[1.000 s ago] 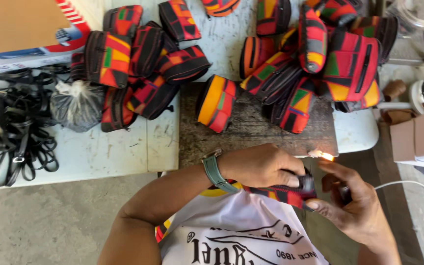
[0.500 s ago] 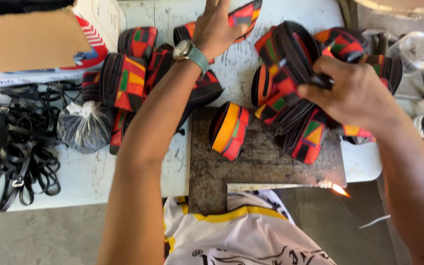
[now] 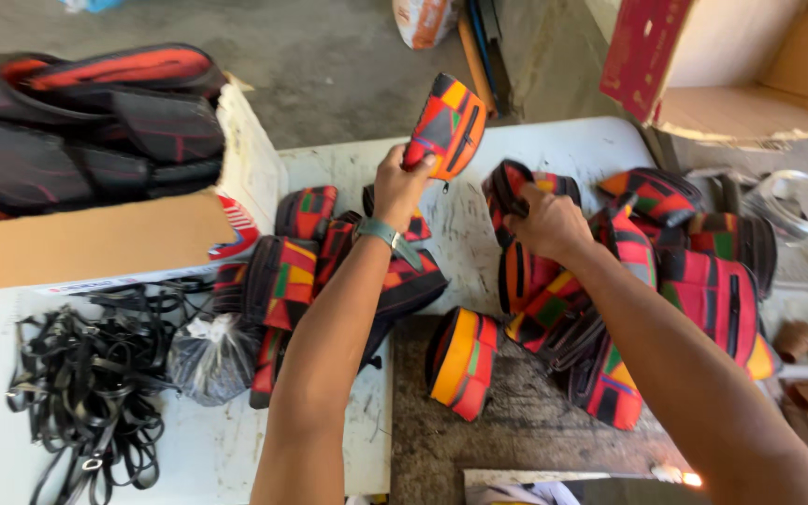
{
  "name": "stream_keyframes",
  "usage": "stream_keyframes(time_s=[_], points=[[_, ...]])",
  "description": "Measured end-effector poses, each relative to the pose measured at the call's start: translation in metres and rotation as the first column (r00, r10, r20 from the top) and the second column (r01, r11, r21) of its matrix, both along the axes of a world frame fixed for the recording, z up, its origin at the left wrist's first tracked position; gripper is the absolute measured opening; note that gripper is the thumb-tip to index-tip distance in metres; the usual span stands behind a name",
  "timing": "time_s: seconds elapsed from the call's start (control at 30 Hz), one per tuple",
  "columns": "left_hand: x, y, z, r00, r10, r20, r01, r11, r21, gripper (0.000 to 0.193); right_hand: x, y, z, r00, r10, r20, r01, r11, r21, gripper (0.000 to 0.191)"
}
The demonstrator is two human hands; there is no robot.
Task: The person picks up colorful patchwork fabric pouches one at a time from a pile on the workbench, holds each pouch open, and uses a lighter flame to singe loose threads along the zipper edge. They then place the finished pouch aside and reach for the next one.
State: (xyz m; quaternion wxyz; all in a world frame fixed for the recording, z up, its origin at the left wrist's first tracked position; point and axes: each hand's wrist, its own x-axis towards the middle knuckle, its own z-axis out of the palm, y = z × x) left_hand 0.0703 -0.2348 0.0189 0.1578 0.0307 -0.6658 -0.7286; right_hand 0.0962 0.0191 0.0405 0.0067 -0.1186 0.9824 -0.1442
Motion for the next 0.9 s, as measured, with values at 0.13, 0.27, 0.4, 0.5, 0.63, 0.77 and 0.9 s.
stream_keyframes(time_s=[0.13,0.27,0.4,0.5,0.63,0.77,0.9], points=[[0.025,-0.015,0.016,0.987,-0.129,-0.092,0.143,0.976,0.164,0.036,-0.012,-0.010,-0.018,0.989,-0.077,0.124,0.070,0.996,0.061,0.057],[0.052,-0.020,0.020,0.974,-0.196,-0.114,0.215,0.958,0.191,0.037,-0.007,-0.011,-0.013,0.988,-0.075,0.134,0.060,0.992,0.114,0.066],[0.075,-0.015,0.026,0.962,-0.243,-0.124,0.272,0.873,0.404,0.036,0.015,-0.003,0.032,0.993,-0.044,0.107,0.039,0.998,0.054,0.069],[0.103,0.000,0.027,0.936,-0.284,-0.206,0.351,0.753,0.557,0.037,0.058,0.000,0.062,0.974,-0.036,0.223,0.157,0.815,-0.558,0.058],[0.153,0.056,0.026,0.886,-0.277,-0.373,0.437,0.770,0.465,0.040,0.132,-0.011,0.071,0.980,0.129,0.153,0.108,0.303,-0.947,0.049],[0.220,0.084,0.028,0.915,-0.304,-0.265,0.374,0.885,0.277,0.036,0.187,-0.023,0.056,0.947,0.306,0.098,0.122,-0.061,-0.991,0.038],[0.255,0.030,0.040,0.826,-0.469,-0.312,0.555,0.771,0.311,0.055,0.187,0.010,0.062,0.911,0.279,0.303,0.267,0.162,-0.950,0.035]])
